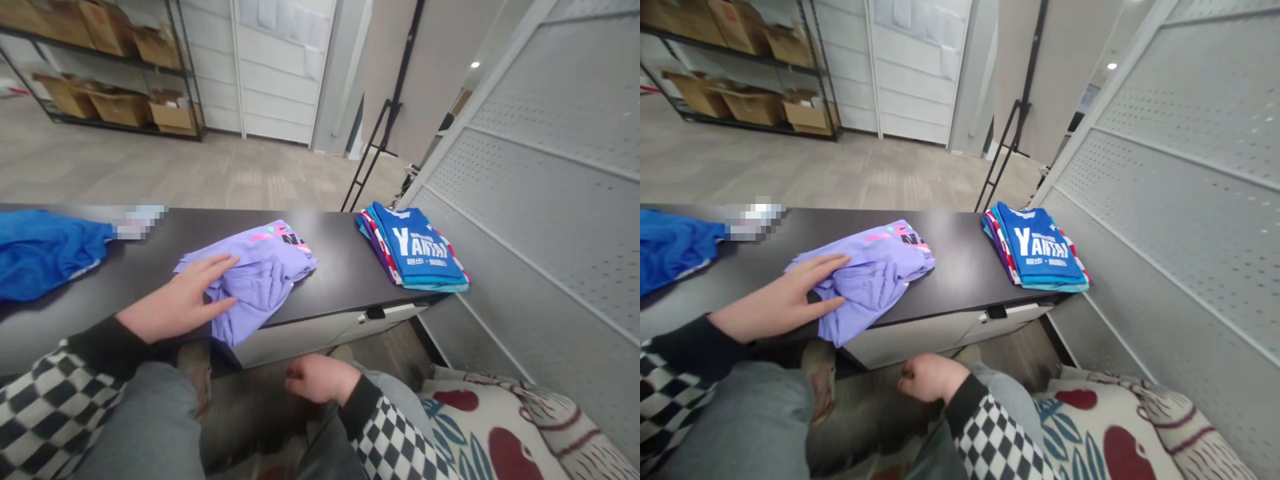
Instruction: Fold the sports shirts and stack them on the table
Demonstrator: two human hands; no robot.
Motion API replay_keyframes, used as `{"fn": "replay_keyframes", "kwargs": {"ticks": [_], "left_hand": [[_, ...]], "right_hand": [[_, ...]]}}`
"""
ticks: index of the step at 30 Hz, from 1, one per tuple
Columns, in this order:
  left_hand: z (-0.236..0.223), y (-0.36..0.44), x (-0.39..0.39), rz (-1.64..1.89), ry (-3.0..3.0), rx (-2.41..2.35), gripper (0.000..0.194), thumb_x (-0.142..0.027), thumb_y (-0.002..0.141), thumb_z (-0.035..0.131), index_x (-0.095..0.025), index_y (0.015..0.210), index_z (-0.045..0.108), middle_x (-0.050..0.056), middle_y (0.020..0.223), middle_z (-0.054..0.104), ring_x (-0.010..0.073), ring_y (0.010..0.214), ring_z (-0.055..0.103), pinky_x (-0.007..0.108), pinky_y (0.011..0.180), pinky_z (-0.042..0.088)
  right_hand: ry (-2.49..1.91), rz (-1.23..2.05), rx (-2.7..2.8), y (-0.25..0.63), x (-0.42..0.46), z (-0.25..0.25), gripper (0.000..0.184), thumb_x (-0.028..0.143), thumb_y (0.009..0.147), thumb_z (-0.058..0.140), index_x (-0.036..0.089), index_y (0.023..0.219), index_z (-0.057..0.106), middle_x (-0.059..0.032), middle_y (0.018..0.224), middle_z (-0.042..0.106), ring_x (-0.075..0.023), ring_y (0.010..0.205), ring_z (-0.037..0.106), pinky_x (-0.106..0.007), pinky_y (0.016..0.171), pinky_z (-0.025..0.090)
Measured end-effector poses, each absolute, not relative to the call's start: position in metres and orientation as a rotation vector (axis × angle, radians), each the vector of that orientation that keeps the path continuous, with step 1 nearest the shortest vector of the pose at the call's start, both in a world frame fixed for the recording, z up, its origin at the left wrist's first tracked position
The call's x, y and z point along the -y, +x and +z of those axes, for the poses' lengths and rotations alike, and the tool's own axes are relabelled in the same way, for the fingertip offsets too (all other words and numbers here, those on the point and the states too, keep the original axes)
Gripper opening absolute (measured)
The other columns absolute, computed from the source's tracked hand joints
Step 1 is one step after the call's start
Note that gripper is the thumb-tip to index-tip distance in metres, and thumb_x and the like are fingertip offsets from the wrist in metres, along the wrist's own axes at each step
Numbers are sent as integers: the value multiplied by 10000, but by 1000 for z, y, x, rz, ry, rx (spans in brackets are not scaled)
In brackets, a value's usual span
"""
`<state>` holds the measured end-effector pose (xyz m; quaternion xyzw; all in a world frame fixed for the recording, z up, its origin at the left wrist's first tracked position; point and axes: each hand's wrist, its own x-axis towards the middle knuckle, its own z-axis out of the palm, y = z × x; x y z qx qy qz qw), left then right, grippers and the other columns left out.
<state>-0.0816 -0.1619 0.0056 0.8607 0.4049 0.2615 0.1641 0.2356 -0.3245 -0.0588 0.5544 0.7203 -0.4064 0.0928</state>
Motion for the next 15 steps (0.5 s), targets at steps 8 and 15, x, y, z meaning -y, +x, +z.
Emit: {"fn": "replay_keyframes", "kwargs": {"ticks": [8,15], "left_hand": [[14,-63,157,352,2430,-1318,412,-525,889,667,-258,1182,780,105,1191,804,340,1121,754,440,1063,567],[28,-94,211,606,2314,-1020,413,-452,1004,652,-231,1335,761,114,1304,781,269,1146,745,388,1056,589]], "right_hand": [[1967,-1121,-2004,256,315,-70,317,293,1009,611,206,1157,878,-125,1099,866,-249,966,777,-309,794,485],[1742,-1375,-2412,210,319,-55,294,288,1010,594,201,1124,851,-68,981,846,-215,875,741,-281,773,494]]}}
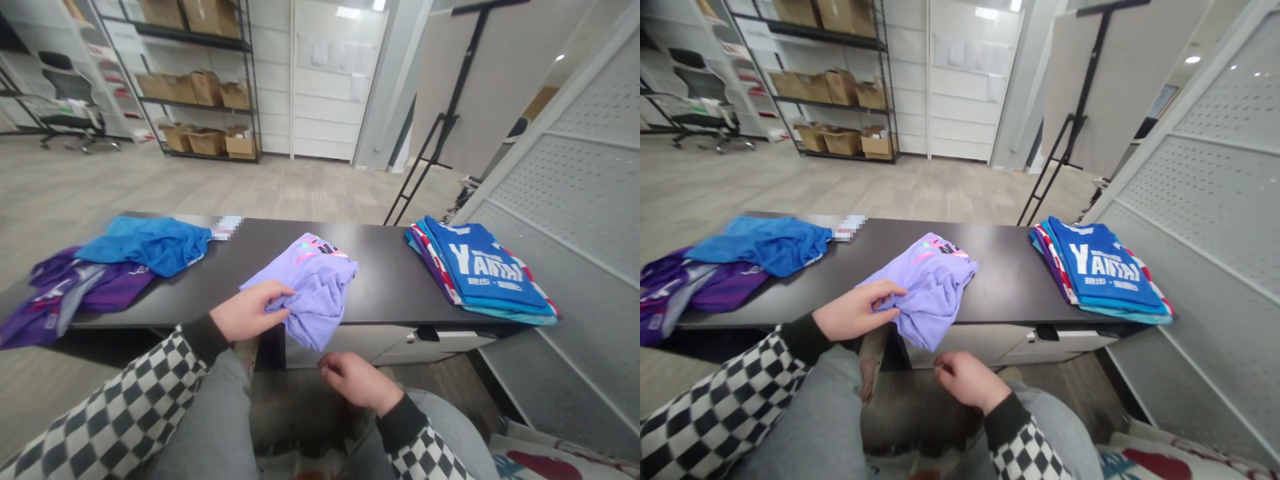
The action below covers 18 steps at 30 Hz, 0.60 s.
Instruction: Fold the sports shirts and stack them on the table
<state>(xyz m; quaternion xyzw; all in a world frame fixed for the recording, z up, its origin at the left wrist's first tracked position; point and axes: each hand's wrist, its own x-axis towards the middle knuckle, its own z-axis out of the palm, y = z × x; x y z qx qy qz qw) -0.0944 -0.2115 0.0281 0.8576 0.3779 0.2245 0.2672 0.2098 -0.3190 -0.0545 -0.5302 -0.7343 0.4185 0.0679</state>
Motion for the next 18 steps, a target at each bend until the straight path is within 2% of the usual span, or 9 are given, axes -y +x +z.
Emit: {"fn": "replay_keyframes", "kwargs": {"ticks": [3,5,7,10,12,13,15,16,18], "left_hand": [[26,-120,228,794,2345,-1028,319,-367,1054,589,-217,1257,783,116,1287,774,246,1176,734,372,1082,572],[21,-134,228,843,2419,-1118,332,-363,1039,624,-204,1288,775,137,1345,755,283,1275,701,427,1169,522],[14,-142,223,745,2489,-1217,389,-390,997,701,-216,1339,765,141,1384,747,320,1292,687,472,1173,508],[8,-143,215,527,2538,-1300,291,-391,987,720,-242,1221,805,111,1248,790,317,1168,715,455,1068,528],[9,-139,214,504,2497,-1301,232,-403,1026,659,-234,1080,808,81,1074,797,280,1023,725,406,954,526],[11,-137,215,537,2447,-1291,255,-423,1039,633,-229,1028,797,66,1000,786,261,956,718,382,897,516],[16,-134,221,657,2294,-1274,304,-469,1043,605,-224,971,770,35,904,758,230,860,692,343,807,492],[18,-134,225,729,2210,-1281,328,-493,1043,591,-223,948,753,21,864,739,218,821,674,328,769,480],[19,-139,232,866,2053,-1317,383,-535,1054,550,-224,913,721,-3,799,701,199,761,635,309,721,463]], "right_hand": [[-1434,1211,2074,194,326,-40,283,331,1031,582,187,1013,825,-28,842,796,-192,786,702,-268,753,505],[-1401,1061,1978,187,328,-30,331,382,1051,571,186,902,792,-14,736,737,-188,718,663,-275,716,497],[-1385,840,1878,182,325,-21,387,436,1071,562,194,849,768,-19,709,711,-195,694,647,-289,694,493],[-1406,509,1810,178,304,-7,326,442,1071,594,197,1060,808,-54,842,761,-226,760,689,-331,769,543],[-1456,349,1894,177,282,2,341,398,1021,682,190,1271,785,-103,1022,788,-265,890,729,-380,876,576],[-1475,299,1975,176,270,6,372,366,990,722,189,1312,775,-127,1105,785,-286,966,737,-403,925,581],[-1498,263,2136,175,246,12,280,307,967,735,200,1215,808,-144,1166,779,-305,1060,738,-424,984,574],[-1506,271,2178,175,236,14,203,285,980,704,207,1127,821,-138,1140,787,-303,1062,741,-422,987,570],[-1517,292,2141,177,219,16,193,263,1011,625,213,1018,812,-123,1063,807,-291,1019,750,-407,958,565]]}}
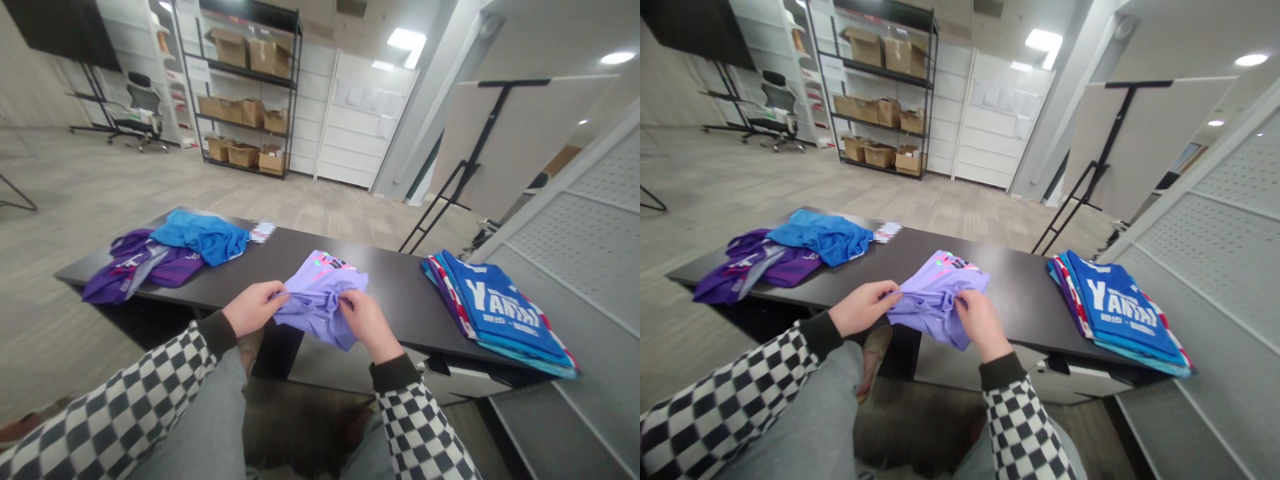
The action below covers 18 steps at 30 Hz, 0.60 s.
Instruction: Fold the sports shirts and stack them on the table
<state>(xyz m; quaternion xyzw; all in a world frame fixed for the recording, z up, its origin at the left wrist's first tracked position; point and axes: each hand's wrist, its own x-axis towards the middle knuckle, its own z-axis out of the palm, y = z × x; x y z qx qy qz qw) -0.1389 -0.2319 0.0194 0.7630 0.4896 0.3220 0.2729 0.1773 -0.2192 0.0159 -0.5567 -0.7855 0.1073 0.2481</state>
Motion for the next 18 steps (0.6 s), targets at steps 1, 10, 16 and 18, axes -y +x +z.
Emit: {"fn": "replay_keyframes", "kwargs": {"ticks": [1,10,16,18], "left_hand": [[18,-143,235,925,1989,-1334,409,-557,1061,535,-224,903,710,-10,778,684,193,744,620,303,711,462],[19,-167,202,1343,1301,-1274,483,-676,905,784,-216,946,643,-66,594,571,125,451,536,239,475,439],[45,-136,121,1511,1170,-1129,440,-528,960,748,-198,1240,671,102,1116,825,253,912,848,360,790,673],[43,-124,101,1491,1372,-1112,573,-484,1004,687,-213,1501,599,157,1426,762,312,1291,772,478,1076,635]], "right_hand": [[-1519,295,2076,179,213,16,214,273,1020,598,212,1009,802,-120,1039,813,-288,996,753,-399,936,562],[-1478,327,1381,213,187,24,370,565,1025,579,225,954,707,-57,781,757,-226,704,680,-320,656,487],[-1167,653,852,257,178,29,519,709,862,823,236,925,618,94,572,563,-115,395,496,-232,408,387],[-1082,711,750,277,177,25,538,661,795,904,236,928,602,74,639,628,-124,450,590,-237,460,489]]}}
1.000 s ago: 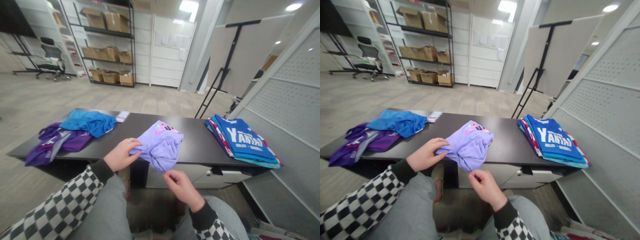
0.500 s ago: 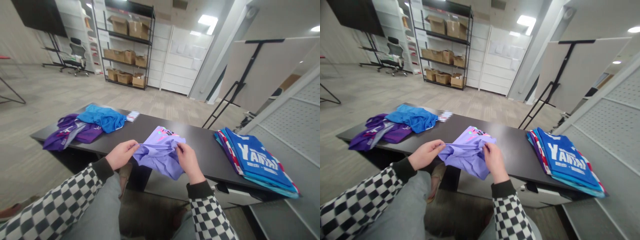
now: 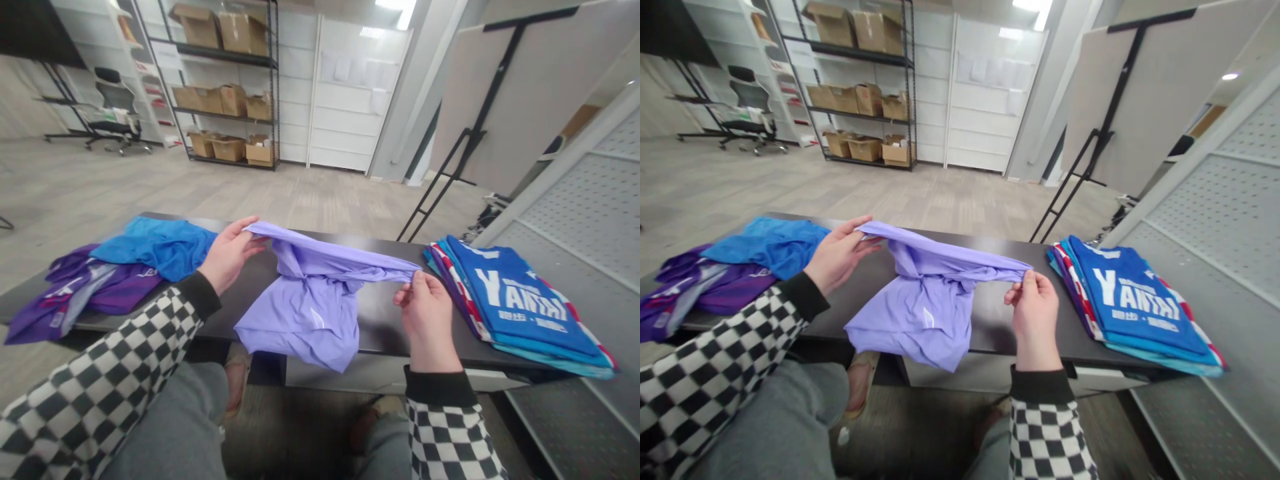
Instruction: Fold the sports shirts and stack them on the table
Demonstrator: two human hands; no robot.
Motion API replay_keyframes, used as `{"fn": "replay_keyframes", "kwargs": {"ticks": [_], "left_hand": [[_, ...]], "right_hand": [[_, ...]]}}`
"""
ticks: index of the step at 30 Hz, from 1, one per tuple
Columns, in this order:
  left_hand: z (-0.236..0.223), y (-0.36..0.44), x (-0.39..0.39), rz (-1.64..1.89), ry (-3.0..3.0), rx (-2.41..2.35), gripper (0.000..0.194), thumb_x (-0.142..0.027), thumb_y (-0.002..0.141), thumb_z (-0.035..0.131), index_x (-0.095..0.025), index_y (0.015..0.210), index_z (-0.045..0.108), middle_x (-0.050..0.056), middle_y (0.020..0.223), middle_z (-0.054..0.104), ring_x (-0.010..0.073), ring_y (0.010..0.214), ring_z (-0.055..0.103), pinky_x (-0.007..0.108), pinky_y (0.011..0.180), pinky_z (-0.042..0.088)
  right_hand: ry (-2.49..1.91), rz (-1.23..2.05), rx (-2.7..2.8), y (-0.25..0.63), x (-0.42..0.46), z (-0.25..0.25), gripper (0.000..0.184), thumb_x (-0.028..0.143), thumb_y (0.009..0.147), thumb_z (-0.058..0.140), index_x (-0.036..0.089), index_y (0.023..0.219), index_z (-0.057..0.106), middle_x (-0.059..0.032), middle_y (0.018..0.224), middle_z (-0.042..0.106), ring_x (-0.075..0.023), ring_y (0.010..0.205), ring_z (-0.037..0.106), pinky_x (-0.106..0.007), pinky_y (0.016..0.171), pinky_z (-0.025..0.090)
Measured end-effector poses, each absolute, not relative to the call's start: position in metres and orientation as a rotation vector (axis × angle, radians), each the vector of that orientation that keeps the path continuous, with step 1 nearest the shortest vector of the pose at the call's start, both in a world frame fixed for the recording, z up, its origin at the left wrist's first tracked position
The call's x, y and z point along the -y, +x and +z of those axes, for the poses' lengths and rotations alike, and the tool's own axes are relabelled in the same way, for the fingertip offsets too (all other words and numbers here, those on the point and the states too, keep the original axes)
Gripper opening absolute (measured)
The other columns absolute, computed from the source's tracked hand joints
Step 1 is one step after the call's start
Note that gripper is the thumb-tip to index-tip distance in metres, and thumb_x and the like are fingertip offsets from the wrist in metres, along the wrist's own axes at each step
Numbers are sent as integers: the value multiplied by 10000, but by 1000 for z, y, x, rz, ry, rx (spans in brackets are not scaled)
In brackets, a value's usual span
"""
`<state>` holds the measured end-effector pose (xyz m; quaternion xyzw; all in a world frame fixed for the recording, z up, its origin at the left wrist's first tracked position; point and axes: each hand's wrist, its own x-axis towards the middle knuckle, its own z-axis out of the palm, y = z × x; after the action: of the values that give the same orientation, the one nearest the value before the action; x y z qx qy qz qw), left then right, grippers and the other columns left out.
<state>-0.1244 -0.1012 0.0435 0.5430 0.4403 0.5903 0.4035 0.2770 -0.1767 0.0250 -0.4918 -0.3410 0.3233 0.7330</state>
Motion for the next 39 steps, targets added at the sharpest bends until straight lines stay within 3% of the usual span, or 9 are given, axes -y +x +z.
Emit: {"fn": "replay_keyframes", "kwargs": {"ticks": [4,9,14,19,23,27,33,36,39], "left_hand": [[22,-104,108,1217,2188,-1206,829,-476,1044,641,-206,1773,352,172,1837,355,374,1728,266,596,1404,250],[-6,-88,167,524,2670,-1069,627,-603,1010,721,-298,1558,693,126,1720,558,413,1605,484,623,1346,366],[-4,-90,183,640,2239,-973,385,-457,1104,558,-282,1297,842,68,1371,819,317,1369,710,482,1237,516],[7,-127,149,1355,1379,-1275,447,-595,948,708,-178,1088,789,83,980,833,267,905,774,351,842,642],[8,-164,130,1594,1199,-1553,463,-314,837,715,-183,1280,694,128,1227,793,300,1166,746,446,1080,595],[7,-160,149,1441,1907,-1642,552,-275,871,690,-196,1417,682,169,1520,681,352,1459,606,529,1317,404],[-1,-120,181,451,2525,-1016,546,-528,1035,669,-282,1520,705,128,1679,606,351,1570,538,548,1338,372],[-9,-131,169,390,2521,-1125,459,-460,1092,567,-310,1490,739,116,1685,603,346,1585,529,613,1355,315],[-10,-155,150,564,2496,-1313,409,-332,1059,527,-280,1331,828,133,1567,703,347,1487,621,644,1349,311]], "right_hand": [[-1057,684,581,314,179,13,475,509,811,899,275,1107,611,-45,1105,808,-230,951,837,-411,872,675],[-1293,432,887,313,194,0,670,499,904,799,316,1502,559,-144,1671,575,-304,1493,625,-576,1244,481],[-1402,492,1757,263,212,-7,456,475,993,723,276,1403,749,-138,1480,753,-335,1418,672,-571,1255,469],[-1530,292,2029,248,206,-12,274,353,956,699,261,1173,840,-112,1196,838,-343,1195,733,-589,1175,484],[-1661,142,1926,259,204,-10,262,283,916,616,237,1074,820,-113,1098,826,-323,1077,734,-522,1073,532],[-1519,108,1792,255,207,-10,302,271,932,573,219,1152,773,-169,1349,770,-331,1286,694,-527,1163,512],[-1732,316,1851,247,201,-20,393,474,1023,635,262,1322,776,-159,1507,732,-414,1507,578,-802,1306,224],[-1921,264,1736,265,194,-16,405,566,1069,582,284,1255,806,-150,1480,748,-430,1466,604,-895,1265,81],[-2102,192,1616,288,192,-5,438,600,1076,550,278,1137,841,-148,1282,822,-416,1276,710,-900,1229,156]]}}
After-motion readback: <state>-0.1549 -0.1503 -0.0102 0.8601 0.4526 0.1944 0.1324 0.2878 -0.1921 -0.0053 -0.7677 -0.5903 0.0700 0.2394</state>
